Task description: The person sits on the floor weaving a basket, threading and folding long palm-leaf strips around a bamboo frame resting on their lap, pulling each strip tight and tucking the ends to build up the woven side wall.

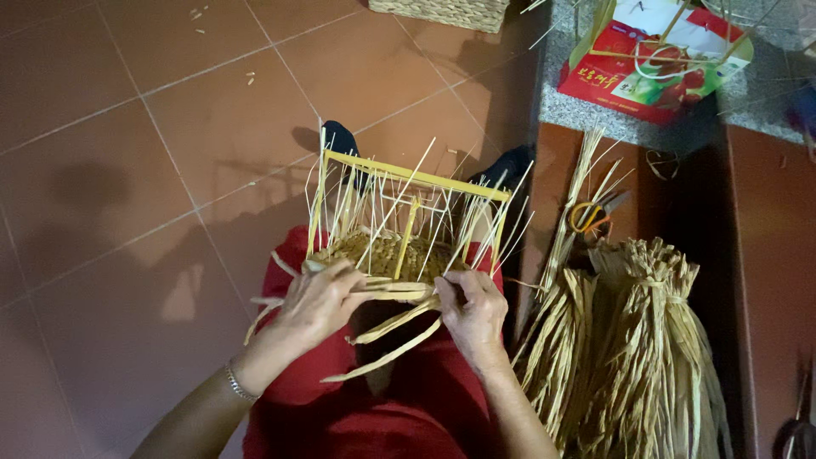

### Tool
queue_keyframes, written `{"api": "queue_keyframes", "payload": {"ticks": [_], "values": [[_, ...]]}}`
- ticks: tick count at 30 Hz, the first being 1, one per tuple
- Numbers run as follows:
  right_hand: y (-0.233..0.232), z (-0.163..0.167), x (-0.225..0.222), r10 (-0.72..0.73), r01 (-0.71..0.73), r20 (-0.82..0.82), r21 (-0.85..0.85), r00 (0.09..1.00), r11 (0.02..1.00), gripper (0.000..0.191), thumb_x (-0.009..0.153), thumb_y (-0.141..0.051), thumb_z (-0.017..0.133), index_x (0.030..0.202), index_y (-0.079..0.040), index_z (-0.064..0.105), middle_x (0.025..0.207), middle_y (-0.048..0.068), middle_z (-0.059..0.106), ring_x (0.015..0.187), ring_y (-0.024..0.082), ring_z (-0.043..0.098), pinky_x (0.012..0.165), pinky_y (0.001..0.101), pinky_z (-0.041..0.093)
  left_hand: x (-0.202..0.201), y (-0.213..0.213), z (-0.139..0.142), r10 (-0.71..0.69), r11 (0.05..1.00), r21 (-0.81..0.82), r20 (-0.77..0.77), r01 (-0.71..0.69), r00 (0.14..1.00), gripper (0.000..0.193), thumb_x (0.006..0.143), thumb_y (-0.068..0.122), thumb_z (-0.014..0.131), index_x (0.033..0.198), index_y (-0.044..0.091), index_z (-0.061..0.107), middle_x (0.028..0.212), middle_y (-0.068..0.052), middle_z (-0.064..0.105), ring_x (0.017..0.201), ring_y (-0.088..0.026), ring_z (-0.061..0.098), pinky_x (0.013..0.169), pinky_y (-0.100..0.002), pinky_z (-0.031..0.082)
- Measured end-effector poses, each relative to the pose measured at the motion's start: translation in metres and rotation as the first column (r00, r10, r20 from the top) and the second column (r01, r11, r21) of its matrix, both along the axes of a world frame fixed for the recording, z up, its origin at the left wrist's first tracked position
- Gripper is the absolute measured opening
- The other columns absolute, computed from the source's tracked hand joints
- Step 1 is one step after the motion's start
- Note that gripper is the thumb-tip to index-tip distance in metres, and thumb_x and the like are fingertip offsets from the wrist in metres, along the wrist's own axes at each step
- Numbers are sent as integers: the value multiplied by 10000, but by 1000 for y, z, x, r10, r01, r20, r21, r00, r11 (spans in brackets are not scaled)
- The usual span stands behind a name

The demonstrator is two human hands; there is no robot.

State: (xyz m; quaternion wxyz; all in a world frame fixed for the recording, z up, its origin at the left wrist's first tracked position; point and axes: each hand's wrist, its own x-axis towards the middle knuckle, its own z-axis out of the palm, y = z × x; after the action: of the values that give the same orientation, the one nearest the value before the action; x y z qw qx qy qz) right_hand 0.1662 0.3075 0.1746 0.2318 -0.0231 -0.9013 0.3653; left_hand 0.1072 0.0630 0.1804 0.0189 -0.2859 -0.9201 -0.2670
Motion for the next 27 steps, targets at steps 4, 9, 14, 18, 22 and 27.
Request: {"api": "queue_keyframes", "payload": {"ticks": [4,9,14,18,22,27], "values": [[-6,0,-3,4,25,-177,166,984,986,383,803,-136,810,1098,29,631,988,135,643,791,267,683,611,375,565,20,1,8,102,967,-252,471,23,876,538,925,483,655,1362,176,592,1312,-86,600,785,-249,698,655,-385,627],[-8,-13,-1,181,-131,-124,331,976,935,241,831,28,690,1060,-44,715,1050,120,673,735,235,688,564,345,569,46,26,-28,-203,936,-293,-4,193,979,915,785,635,749,1361,-52,566,1073,-248,662,793,-337,691,646,-453,567],[5,-6,-6,330,-337,94,76,939,939,329,883,63,629,1147,-90,754,950,69,745,772,201,737,626,287,632,44,29,-45,-103,824,-494,352,278,930,387,1005,3,521,1392,-7,530,818,-150,725,619,-255,708,504,-398,549],[24,18,4,485,-473,190,-104,854,875,344,855,-40,744,1199,-28,728,1002,165,744,832,298,733,682,367,625,26,16,-14,-168,946,-284,-21,155,986,222,846,-50,592,1054,3,648,874,-147,674,646,-270,686,518,-406,582],[11,23,-2,403,-401,5,121,915,908,274,831,-103,787,1097,-60,736,1058,215,732,933,359,730,793,399,603,13,15,37,-109,992,-92,-294,85,950,254,820,0,648,1073,7,663,937,-137,639,588,-255,673,541,-409,589],[11,18,-9,288,-263,263,-126,921,957,123,892,-55,739,1005,-28,697,811,157,720,693,255,713,605,363,547,38,5,76,-72,987,96,-459,130,886,317,883,41,671,1195,-13,650,1133,-150,615,696,-232,716,549,-362,594]]}}
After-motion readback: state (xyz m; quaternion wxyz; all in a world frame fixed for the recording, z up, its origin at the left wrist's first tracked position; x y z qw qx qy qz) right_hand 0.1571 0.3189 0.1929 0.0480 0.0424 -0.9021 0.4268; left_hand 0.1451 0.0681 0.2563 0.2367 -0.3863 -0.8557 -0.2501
